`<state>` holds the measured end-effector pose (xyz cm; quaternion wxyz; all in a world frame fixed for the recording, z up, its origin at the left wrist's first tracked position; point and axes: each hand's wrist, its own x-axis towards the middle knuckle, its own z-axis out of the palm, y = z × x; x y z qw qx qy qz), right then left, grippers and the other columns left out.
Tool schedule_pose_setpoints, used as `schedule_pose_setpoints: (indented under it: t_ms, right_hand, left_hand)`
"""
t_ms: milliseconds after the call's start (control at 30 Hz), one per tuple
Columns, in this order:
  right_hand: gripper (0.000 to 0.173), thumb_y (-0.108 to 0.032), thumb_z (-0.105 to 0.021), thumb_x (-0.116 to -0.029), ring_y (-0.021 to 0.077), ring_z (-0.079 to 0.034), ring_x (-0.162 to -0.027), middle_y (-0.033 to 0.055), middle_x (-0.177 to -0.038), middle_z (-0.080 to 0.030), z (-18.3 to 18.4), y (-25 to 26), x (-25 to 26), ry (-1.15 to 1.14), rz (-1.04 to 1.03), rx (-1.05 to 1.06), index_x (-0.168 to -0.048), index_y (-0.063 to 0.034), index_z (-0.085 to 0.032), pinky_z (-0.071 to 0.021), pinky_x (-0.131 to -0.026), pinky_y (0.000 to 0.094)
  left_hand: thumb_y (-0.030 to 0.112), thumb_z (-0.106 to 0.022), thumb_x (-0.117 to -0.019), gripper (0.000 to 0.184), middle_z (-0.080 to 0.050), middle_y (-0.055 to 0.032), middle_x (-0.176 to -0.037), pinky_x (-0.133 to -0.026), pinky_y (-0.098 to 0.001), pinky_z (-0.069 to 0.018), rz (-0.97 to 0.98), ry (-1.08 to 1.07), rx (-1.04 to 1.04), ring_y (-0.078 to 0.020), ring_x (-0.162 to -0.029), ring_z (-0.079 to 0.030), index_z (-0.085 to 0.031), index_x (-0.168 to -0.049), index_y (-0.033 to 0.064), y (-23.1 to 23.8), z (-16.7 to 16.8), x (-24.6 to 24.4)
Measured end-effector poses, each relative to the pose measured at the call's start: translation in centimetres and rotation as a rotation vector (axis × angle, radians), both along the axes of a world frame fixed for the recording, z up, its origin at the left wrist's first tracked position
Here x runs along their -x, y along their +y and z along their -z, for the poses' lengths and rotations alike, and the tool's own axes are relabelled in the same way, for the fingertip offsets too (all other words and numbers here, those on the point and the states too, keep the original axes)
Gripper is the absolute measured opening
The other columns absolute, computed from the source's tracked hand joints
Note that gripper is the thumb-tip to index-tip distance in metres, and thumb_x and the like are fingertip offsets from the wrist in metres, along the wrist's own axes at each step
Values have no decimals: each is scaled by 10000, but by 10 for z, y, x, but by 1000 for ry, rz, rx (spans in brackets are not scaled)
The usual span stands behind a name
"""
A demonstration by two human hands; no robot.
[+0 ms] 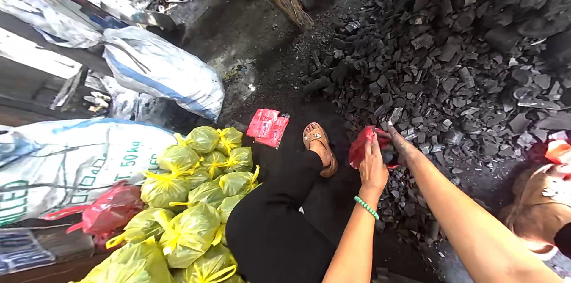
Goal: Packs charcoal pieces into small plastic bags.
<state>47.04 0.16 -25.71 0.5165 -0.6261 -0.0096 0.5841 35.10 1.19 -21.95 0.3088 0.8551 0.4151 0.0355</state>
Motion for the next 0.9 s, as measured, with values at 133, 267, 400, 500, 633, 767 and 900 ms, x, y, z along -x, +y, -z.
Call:
schedule_pose_setpoints:
  t_ms: [133, 267, 400, 500, 633, 767, 900]
  right_hand:
    - [848, -723, -169, -1025, 369, -564, -1241, 233, -1404, -557, -26, -37, -4, -24, 76, -27, -1504, -89, -466, -446, -1023, 575]
    - [838, -720, -286, -1019, 435, -546, -1268, 280, -1467, -494, -46, -65, -6, -140, 219, -1, -1561, -87, -369, -479, -975, 626]
    - [648, -568, -447, -1050, 507, -150, -1534, 265, -1695, -94, -65, -86, -23, -484, 269, -33, -1567, -178, -420, -265, -1144, 715]
    - [615, -446, -599, -1021, 503, -187, -1522, 294, -1669, -151, -85, -100, -43, -636, 306, -93, -1539, -150, -452, -279, -1144, 701]
    - [596, -330, -654, -999, 448, -335, -1461, 284, -1616, -284, -105, -110, -50, -634, 376, -131, -1522, -124, -458, -361, -1101, 654]
    - [638, -285, -694, -975, 466, -273, -1499, 309, -1634, -232, -125, -111, -55, -821, 258, -109, -1530, -92, -448, -304, -1150, 653]
    - [549, -189, -627, -1001, 251, -615, -1216, 133, -1529, -453, -153, -118, -71, -725, 341, -380, -1511, -108, -441, -580, -911, 469]
  left_hand:
    - [-86, -576, -917, 763, -343, -190, -1631, -863, -559, -566, 101, 5, -42, -407, -1108, -674, -307, -1611, 84, -34, -27, -8]
    - [-73, -574, -933, 707, -389, -208, -1599, -858, -578, -558, 159, -12, -108, -432, -1105, -665, -346, -1589, 60, -50, -56, 2]
    - [-14, -539, -980, 476, -560, -274, -1405, -949, -622, -514, 222, 40, -144, -470, -1178, -619, -512, -1455, -1, -31, -77, 7]
    - [87, -565, -992, 306, -665, -247, -1258, -969, -634, -500, 208, 238, -140, -435, -1189, -632, -666, -1276, 32, -5, -87, -4]
    - [140, -603, -990, 237, -700, -242, -1153, -975, -638, -475, 165, 194, -70, -425, -1136, -649, -711, -1156, 11, 18, -107, -8]
    - [7, -616, -950, 176, -688, -212, -1069, -899, -556, -503, 103, -74, 170, -343, -1009, -649, -685, -1108, -32, 37, -127, -19]
    - [-25, -542, -958, 191, -672, -152, -986, -783, -439, -535, 155, -160, 146, -225, -858, -639, -665, -1104, -29, 64, -178, -25]
